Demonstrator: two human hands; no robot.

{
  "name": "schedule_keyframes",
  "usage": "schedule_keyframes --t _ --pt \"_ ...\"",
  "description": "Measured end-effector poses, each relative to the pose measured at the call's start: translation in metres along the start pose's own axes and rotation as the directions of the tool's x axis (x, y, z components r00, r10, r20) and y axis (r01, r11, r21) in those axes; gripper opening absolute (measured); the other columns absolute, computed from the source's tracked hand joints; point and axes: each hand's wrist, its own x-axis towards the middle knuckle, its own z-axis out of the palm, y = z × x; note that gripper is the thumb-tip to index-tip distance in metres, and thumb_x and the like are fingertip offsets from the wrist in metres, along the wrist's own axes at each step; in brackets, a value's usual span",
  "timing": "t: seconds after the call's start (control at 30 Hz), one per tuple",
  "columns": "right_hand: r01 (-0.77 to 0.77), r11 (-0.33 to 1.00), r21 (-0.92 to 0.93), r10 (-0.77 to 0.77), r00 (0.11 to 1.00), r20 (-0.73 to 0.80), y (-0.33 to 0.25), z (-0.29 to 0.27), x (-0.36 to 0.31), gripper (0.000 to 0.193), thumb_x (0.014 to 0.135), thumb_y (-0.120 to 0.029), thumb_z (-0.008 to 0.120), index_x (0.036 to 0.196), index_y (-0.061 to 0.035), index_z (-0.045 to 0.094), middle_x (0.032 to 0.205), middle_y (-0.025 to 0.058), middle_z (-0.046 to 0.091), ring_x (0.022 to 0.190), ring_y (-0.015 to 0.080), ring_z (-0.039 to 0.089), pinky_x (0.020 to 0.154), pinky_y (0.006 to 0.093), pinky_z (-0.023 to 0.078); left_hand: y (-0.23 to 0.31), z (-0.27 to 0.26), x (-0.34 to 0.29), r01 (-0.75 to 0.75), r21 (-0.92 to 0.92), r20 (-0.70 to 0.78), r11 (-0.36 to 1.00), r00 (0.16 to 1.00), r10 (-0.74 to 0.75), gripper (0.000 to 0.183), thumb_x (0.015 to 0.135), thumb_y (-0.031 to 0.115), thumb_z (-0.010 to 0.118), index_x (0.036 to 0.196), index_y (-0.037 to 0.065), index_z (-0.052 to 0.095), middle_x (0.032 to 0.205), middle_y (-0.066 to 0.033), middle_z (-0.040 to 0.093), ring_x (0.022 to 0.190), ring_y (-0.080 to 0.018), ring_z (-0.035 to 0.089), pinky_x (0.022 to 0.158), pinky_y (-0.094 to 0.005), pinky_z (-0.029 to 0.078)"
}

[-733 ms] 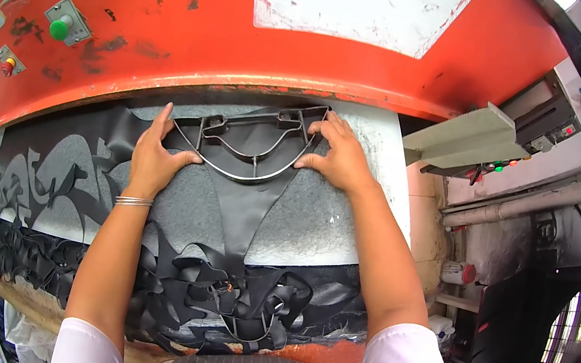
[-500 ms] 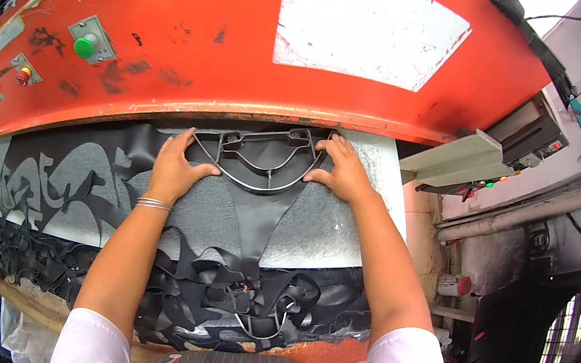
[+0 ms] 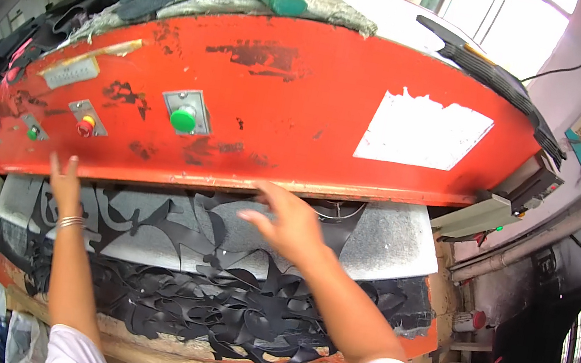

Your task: Use a hydraulic press machine to cut shapes from a roll of black material using metal dies and a mallet.

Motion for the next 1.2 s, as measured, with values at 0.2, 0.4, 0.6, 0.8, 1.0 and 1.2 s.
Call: schedule_keyframes --t 0.2,0.4,0.6,0.8,1.0,1.2 --pt "0.422 0.903 0.082 -0.356 0.842 -0.406 -0.133 0.076 0.082 0.040 0.080 -0.032 0.076 0.101 -0.0070 0.052 0.072 0.0051 0.062 0.063 0.0228 0.065 0.055 0.0345 0.051 -0.083 -0.167 0.176 -0.211 0.681 -0.380 0.701 0.716 0.585 0.082 0.089 0.035 0.064 0.143 -0.013 0.025 0.146 -0.0317 0.031 0.131 -0.0393 0.038 0.105 -0.0415 0.032" --pt "0.253 0.968 0.011 -0.237 0.920 -0.312 -0.108 0.087 0.051 0.026 0.085 -0.027 0.066 0.095 -0.0071 0.052 0.076 0.0128 0.063 0.069 0.0353 0.064 0.057 0.0456 0.049 -0.040 -0.141 0.078 -0.175 0.131 0.124 0.976 0.979 0.159 0.068 0.093 0.021 0.054 0.151 0.005 0.023 0.147 -0.0208 0.039 0.133 -0.0306 0.042 0.108 -0.0375 0.031" --pt "0.244 0.969 0.029 -0.228 0.846 0.482 -0.074 0.053 -0.119 0.039 0.083 -0.043 0.065 0.097 -0.0069 0.060 0.085 0.0122 0.063 0.079 0.0339 0.062 0.068 0.0448 0.049 0.061 -0.158 -0.186 -0.242 -0.048 0.725 0.969 0.659 0.201 0.020 0.083 0.018 0.067 0.094 0.002 0.071 0.090 -0.0143 0.070 0.084 -0.0251 0.066 0.079 -0.0353 0.051" --pt "0.182 0.973 -0.145 -0.064 0.809 0.584 -0.065 0.019 -0.231 0.055 0.070 -0.039 0.075 0.110 -0.0052 0.060 0.097 0.0104 0.061 0.097 0.0269 0.058 0.081 0.0381 0.048 0.114 -0.154 -0.325 -0.353 -0.153 0.842 0.923 0.442 0.309 0.015 0.078 0.018 0.070 0.087 0.006 0.071 0.086 -0.0096 0.068 0.077 -0.0283 0.064 0.069 -0.0365 0.051" --pt "0.145 0.956 -0.257 -0.027 0.910 0.413 -0.061 0.025 -0.245 0.047 0.061 -0.023 0.080 0.101 -0.0049 0.062 0.095 0.0084 0.059 0.094 0.0252 0.057 0.080 0.0353 0.048 0.119 -0.140 -0.346 -0.398 -0.029 0.817 0.917 0.519 0.252 0.013 0.074 0.021 0.071 0.078 0.008 0.070 0.077 -0.0069 0.064 0.074 -0.0292 0.060 0.065 -0.0395 0.049" --pt "0.214 0.971 -0.107 -0.106 0.786 0.609 -0.041 -0.003 -0.236 0.051 0.068 -0.028 0.078 0.111 -0.0053 0.062 0.098 0.0074 0.060 0.098 0.0268 0.057 0.083 0.0370 0.048 0.129 -0.124 -0.334 -0.339 0.014 0.896 0.941 0.422 0.138 0.020 0.072 0.027 0.074 0.064 0.008 0.071 0.065 -0.0088 0.063 0.066 -0.0281 0.061 0.062 -0.0383 0.050"
